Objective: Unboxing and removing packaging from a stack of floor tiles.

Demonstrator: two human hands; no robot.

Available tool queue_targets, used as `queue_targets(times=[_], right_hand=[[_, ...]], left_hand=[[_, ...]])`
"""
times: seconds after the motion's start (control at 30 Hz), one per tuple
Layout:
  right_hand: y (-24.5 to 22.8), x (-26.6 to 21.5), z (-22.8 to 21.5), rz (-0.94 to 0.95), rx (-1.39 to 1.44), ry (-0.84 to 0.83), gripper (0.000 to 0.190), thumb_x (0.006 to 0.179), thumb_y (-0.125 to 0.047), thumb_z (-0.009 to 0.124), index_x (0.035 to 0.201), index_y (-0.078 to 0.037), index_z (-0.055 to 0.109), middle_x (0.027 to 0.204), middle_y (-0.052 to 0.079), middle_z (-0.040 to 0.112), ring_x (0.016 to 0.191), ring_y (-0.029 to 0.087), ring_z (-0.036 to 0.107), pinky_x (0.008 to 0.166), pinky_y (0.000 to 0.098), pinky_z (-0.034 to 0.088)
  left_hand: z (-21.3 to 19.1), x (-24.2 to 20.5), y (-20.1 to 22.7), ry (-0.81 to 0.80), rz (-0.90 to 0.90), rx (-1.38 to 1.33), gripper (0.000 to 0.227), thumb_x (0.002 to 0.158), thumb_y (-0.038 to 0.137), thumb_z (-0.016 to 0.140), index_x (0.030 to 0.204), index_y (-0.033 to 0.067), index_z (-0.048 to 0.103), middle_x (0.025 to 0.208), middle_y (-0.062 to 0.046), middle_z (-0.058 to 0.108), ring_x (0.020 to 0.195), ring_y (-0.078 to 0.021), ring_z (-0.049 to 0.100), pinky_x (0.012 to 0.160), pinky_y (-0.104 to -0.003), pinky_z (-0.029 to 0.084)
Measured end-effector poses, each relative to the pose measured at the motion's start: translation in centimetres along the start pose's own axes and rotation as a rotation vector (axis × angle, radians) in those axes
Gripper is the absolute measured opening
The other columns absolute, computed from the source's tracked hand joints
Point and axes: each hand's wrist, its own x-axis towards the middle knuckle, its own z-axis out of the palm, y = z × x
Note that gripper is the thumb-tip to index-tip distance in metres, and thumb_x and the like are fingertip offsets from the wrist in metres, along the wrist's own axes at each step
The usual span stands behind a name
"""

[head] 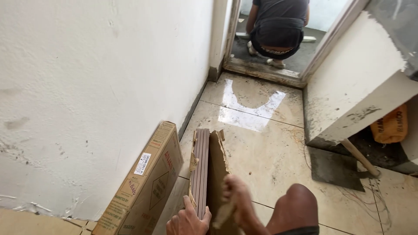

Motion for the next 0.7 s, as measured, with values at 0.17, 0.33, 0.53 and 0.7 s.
queue_targets(times=[0.17, 0.33, 0.53, 0.7], right_hand=[[5.2, 1.1, 3.0, 0.292, -0.190, -0.055, 0.037, 0.100, -0.035, 0.051, 0.128, -0.010, 0.056, 0.113, 0.010, 0.061, 0.099, 0.017, 0.057, 0.078, 0.0324, 0.053], [11.0, 4.2, 0.1, 0.350, -0.155, -0.201, 0.058, 0.099, -0.029, 0.053, 0.150, -0.006, 0.041, 0.141, 0.015, 0.061, 0.129, 0.028, 0.061, 0.106, 0.0378, 0.053], [16.7, 5.5, -4.4, -0.018, -1.022, -0.602, 0.051, 0.099, -0.020, 0.057, 0.147, -0.008, 0.047, 0.146, 0.017, 0.056, 0.134, 0.029, 0.054, 0.111, 0.0431, 0.042], [29.1, 11.2, -9.5, -0.390, -1.552, -0.832, 0.038, 0.106, -0.024, 0.052, 0.140, -0.008, 0.056, 0.151, 0.021, 0.048, 0.138, 0.039, 0.044, 0.108, 0.0623, 0.030]], left_hand=[[-1.2, -0.7, 0.7, -0.053, 0.021, 0.045, 0.095, 0.089, 0.063, 0.062, 0.157, 0.0058, 0.030, 0.107, -0.017, 0.075, 0.100, -0.0272, 0.076, 0.096, -0.042, 0.061], [0.1, 1.8, -0.8, -0.087, 0.093, 0.034, 0.100, 0.088, 0.062, 0.064, 0.158, 0.0030, 0.024, 0.107, -0.016, 0.073, 0.102, -0.0269, 0.076, 0.100, -0.043, 0.058], [-4.8, -1.1, 1.6, -0.145, 0.015, 0.353, 0.092, 0.092, 0.070, 0.060, 0.153, 0.0051, 0.034, 0.139, -0.011, 0.061, 0.138, -0.0284, 0.053, 0.124, -0.061, 0.026], [-3.3, 0.3, 3.3, -0.036, 0.002, 0.215, 0.117, 0.091, 0.058, 0.071, 0.161, -0.0014, -0.002, 0.163, -0.016, 0.030, 0.143, -0.0332, 0.044, 0.117, -0.060, 0.036]])
